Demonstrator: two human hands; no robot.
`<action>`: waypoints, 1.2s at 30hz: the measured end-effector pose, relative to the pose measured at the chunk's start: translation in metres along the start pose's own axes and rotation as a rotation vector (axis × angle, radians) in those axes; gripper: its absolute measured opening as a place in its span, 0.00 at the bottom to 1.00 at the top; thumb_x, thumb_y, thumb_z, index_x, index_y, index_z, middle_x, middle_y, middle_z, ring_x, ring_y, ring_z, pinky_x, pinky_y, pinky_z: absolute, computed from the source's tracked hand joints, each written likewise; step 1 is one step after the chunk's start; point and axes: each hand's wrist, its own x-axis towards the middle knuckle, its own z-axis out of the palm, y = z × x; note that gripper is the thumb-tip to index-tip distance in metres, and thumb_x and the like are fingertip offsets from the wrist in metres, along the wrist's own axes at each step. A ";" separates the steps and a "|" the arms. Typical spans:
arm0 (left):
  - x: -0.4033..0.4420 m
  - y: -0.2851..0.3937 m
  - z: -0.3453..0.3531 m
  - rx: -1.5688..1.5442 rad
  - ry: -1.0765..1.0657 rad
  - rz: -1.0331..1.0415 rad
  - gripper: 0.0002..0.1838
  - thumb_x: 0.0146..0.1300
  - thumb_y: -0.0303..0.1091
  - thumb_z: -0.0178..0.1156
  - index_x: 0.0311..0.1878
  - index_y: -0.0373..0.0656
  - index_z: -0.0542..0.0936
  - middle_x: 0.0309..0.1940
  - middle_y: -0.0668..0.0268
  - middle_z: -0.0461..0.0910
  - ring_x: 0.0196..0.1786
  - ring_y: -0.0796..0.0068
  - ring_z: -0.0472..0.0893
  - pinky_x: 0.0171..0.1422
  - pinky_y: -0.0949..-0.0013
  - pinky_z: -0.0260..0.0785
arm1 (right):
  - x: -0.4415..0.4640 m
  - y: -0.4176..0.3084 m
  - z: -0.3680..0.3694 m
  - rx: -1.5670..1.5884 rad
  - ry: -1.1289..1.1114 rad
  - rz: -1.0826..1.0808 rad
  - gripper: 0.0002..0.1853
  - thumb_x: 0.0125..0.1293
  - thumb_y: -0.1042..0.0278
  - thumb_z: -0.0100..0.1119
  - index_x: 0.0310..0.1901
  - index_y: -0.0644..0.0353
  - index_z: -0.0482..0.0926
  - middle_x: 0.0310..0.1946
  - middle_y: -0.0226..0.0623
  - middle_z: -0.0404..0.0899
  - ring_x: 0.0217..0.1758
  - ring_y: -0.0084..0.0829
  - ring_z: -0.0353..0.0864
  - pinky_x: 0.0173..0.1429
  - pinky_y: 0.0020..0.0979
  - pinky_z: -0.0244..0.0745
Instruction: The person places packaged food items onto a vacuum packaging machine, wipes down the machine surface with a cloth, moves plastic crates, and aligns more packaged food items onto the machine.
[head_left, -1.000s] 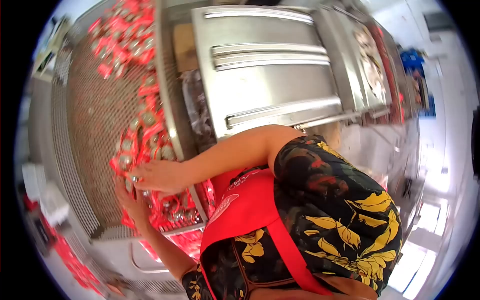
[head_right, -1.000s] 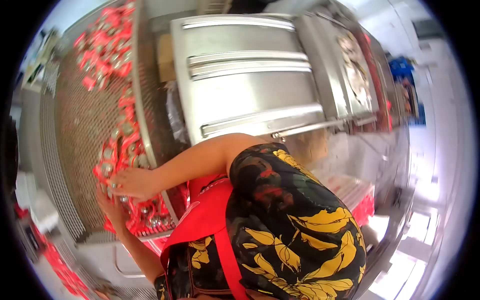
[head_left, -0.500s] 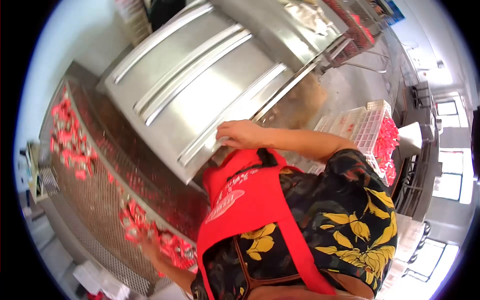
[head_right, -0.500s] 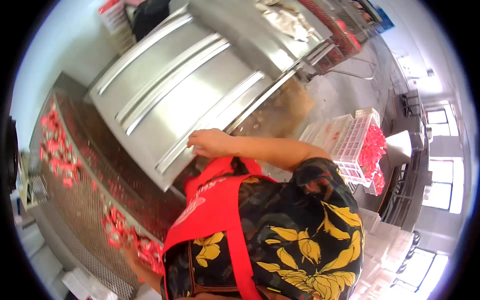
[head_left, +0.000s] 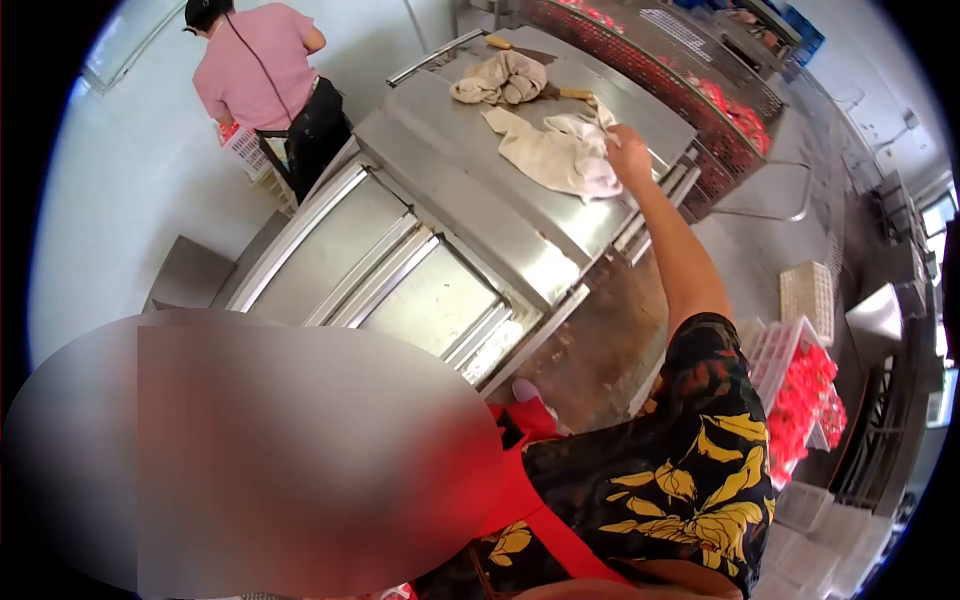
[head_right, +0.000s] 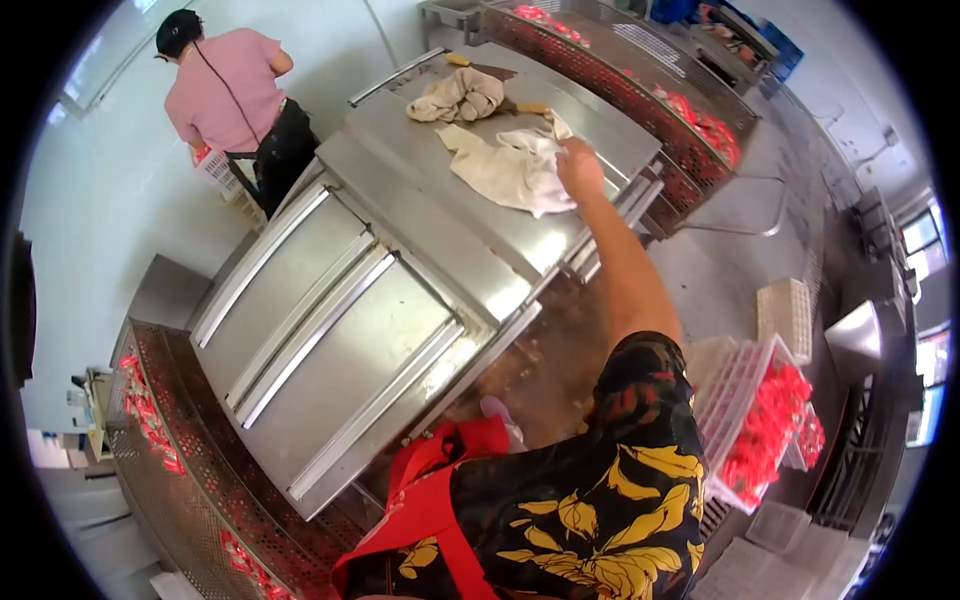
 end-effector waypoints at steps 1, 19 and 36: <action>-0.017 0.009 0.009 0.031 -0.012 -0.058 0.35 0.65 0.39 0.62 0.70 0.31 0.63 0.57 0.44 0.76 0.57 0.53 0.79 0.57 0.57 0.77 | 0.020 0.003 0.007 -0.025 -0.057 0.047 0.20 0.62 0.67 0.59 0.57 0.53 0.76 0.51 0.45 0.80 0.51 0.51 0.79 0.55 0.44 0.75; -0.258 -0.086 -0.095 0.623 0.011 -0.356 0.31 0.63 0.40 0.64 0.65 0.36 0.70 0.54 0.51 0.78 0.53 0.57 0.80 0.54 0.58 0.75 | 0.141 0.069 0.185 -0.458 -0.397 -0.283 0.17 0.65 0.63 0.49 0.54 0.58 0.73 0.41 0.54 0.83 0.46 0.56 0.82 0.53 0.48 0.76; -0.270 -0.122 -0.008 0.018 -0.054 -0.839 0.19 0.61 0.36 0.66 0.51 0.35 0.79 0.41 0.58 0.82 0.44 0.71 0.81 0.39 0.69 0.72 | 0.126 0.066 0.171 -0.381 -0.474 0.144 0.22 0.67 0.57 0.51 0.59 0.57 0.77 0.53 0.56 0.79 0.59 0.53 0.78 0.63 0.45 0.73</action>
